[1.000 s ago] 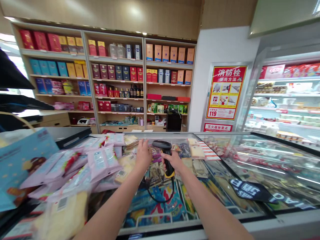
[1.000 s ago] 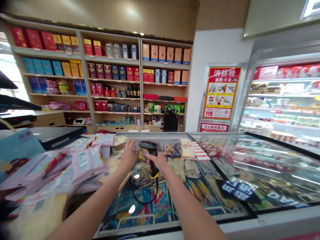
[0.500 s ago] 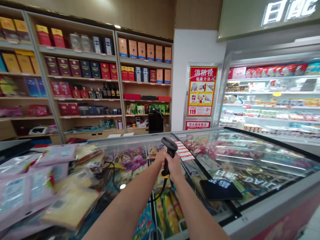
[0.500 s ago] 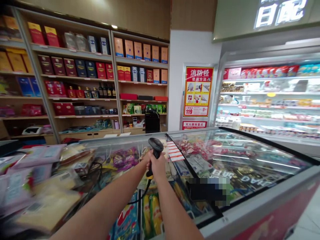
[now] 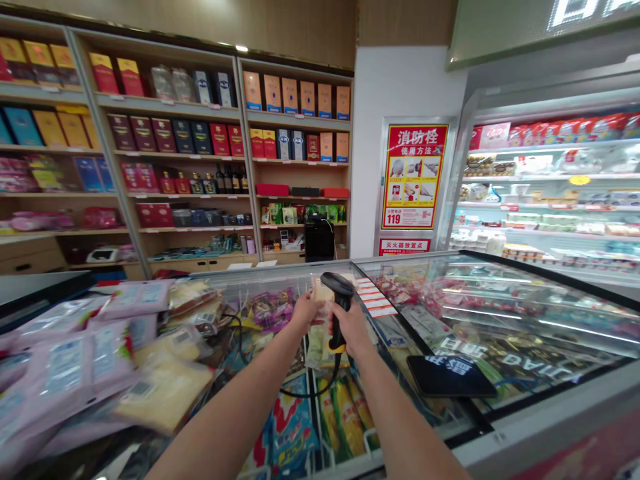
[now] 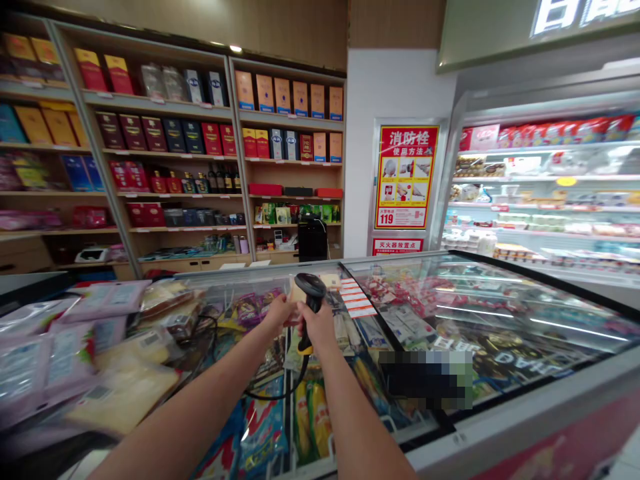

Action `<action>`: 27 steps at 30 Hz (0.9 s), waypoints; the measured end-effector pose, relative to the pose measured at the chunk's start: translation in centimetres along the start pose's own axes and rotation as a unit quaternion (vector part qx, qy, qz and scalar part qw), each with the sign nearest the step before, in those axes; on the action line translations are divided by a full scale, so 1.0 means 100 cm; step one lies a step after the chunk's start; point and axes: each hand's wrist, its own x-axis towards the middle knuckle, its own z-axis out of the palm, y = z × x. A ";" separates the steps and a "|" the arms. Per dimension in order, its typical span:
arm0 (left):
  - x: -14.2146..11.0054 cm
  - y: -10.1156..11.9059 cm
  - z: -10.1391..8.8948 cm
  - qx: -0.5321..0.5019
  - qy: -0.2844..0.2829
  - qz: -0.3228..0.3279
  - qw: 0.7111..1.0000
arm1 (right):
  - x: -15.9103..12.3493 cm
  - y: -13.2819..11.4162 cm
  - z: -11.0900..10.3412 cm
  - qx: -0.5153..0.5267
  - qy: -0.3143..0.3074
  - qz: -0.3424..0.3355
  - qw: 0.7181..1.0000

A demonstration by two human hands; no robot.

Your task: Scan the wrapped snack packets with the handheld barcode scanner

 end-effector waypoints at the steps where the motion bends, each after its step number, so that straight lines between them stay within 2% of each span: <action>1: -0.005 0.000 -0.014 -0.003 0.011 -0.010 1.000 | -0.002 0.000 0.000 -0.010 -0.019 0.009 1.000; 4: -0.020 -0.005 -0.050 -0.027 0.045 0.003 0.999 | -0.007 0.001 -0.001 -0.047 -0.077 0.025 0.996; 8: -0.028 -0.019 -0.071 -0.090 0.083 0.031 0.992 | -0.010 0.004 -0.002 -0.072 -0.111 0.035 0.991; 13: -0.023 -0.031 -0.073 -0.145 0.072 0.058 0.985 | -0.013 0.005 0.000 -0.098 -0.121 0.066 0.986; 27: -0.014 -0.042 -0.074 -0.181 0.030 0.104 0.978 | -0.011 0.010 0.000 -0.146 -0.094 0.058 0.983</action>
